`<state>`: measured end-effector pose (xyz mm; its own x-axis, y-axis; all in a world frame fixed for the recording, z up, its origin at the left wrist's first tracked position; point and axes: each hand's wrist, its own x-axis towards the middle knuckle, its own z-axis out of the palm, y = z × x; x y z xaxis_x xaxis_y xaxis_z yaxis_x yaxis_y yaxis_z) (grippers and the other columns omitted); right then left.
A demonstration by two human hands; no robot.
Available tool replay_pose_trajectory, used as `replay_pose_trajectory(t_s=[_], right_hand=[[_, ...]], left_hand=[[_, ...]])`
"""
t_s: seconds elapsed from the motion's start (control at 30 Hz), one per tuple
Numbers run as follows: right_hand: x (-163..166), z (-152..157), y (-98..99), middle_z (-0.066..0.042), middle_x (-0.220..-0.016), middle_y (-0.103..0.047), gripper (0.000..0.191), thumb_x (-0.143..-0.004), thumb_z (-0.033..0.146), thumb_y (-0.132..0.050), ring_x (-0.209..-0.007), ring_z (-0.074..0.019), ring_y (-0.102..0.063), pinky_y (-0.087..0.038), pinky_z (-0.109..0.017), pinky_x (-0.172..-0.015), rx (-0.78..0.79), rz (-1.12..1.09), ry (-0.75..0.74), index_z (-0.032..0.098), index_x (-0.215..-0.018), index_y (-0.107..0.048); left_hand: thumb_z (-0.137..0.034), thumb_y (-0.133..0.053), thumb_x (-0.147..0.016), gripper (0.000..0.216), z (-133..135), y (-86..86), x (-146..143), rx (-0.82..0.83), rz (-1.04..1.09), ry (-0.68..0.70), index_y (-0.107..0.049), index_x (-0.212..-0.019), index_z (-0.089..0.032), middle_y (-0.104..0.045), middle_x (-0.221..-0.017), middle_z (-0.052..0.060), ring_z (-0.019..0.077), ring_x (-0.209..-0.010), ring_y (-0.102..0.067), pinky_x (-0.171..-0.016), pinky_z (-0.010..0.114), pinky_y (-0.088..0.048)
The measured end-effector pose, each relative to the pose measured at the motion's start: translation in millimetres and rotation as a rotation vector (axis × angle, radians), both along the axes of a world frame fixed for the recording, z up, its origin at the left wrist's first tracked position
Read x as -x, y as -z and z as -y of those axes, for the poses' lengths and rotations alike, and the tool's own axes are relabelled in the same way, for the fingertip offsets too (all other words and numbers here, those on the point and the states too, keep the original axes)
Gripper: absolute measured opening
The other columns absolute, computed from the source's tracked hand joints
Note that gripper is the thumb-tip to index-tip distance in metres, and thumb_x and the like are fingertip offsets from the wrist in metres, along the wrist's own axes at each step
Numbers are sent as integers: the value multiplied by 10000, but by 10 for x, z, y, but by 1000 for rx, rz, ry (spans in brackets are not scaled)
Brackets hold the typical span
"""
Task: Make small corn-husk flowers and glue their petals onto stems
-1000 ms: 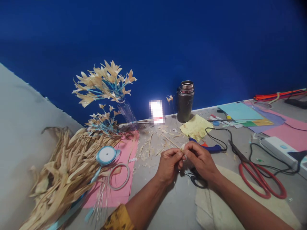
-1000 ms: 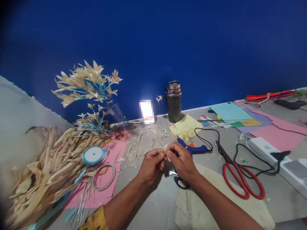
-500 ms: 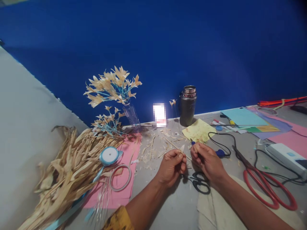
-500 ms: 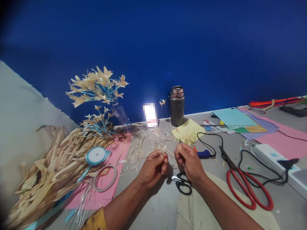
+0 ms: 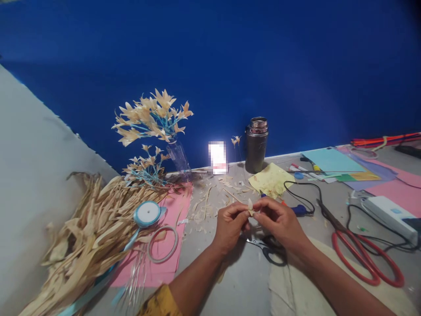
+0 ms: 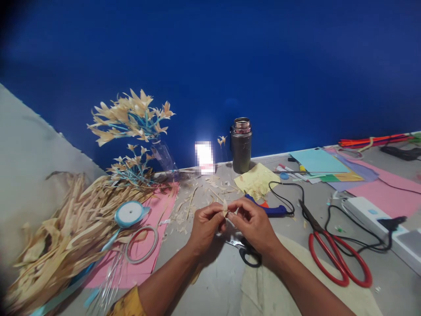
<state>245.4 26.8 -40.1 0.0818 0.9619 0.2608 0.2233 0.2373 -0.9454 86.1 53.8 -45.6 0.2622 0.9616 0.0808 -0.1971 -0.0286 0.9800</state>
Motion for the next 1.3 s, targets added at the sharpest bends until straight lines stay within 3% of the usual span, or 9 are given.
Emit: replay_pose_trajectory(t_s=[0.2, 0.63, 0.97, 1.3], right_hand=[[12, -3, -31, -15, -764, -652, 101, -793, 308, -687, -656, -159, -572, -441, -280, -598, -53, 12, 4, 209, -790, -701], [47, 24, 33, -11, -749, -631, 35, -787, 250, -661, -653, -161, -551, -429, -276, -593, -57, 11, 24, 225, -769, -676], [27, -42, 22, -16, -805, -641, 102, -758, 307, -743, -597, -137, -523, -420, -273, -555, -58, -43, 19, 215, -791, -715], [-9, -65, 54, -53, -897, -660, 189, -749, 387, -794, -783, -199, -614, -517, -306, -668, -16, -167, -7, 222, -736, -704]], left_hand=[[-319, -745, -801, 168, 21, -17, 1, -70, -2, 13, -761, -737, -165, -622, -733, 13, 77, -469, -538, -470, 230, -398], [-266, -718, -827, 120, 78, -57, -3, -176, -50, -41, -798, -768, -199, -656, -768, 39, 102, -530, -540, -516, 239, -438], [-348, -775, -764, 215, 76, -64, -58, 95, 1, -9, -763, -739, -135, -565, -484, -8, 94, -435, -489, -486, 224, -386], [-372, -880, -634, 366, 18, 34, -43, 266, 154, 36, -760, -876, -124, -678, -595, 21, 108, -418, -551, -457, 238, -422]])
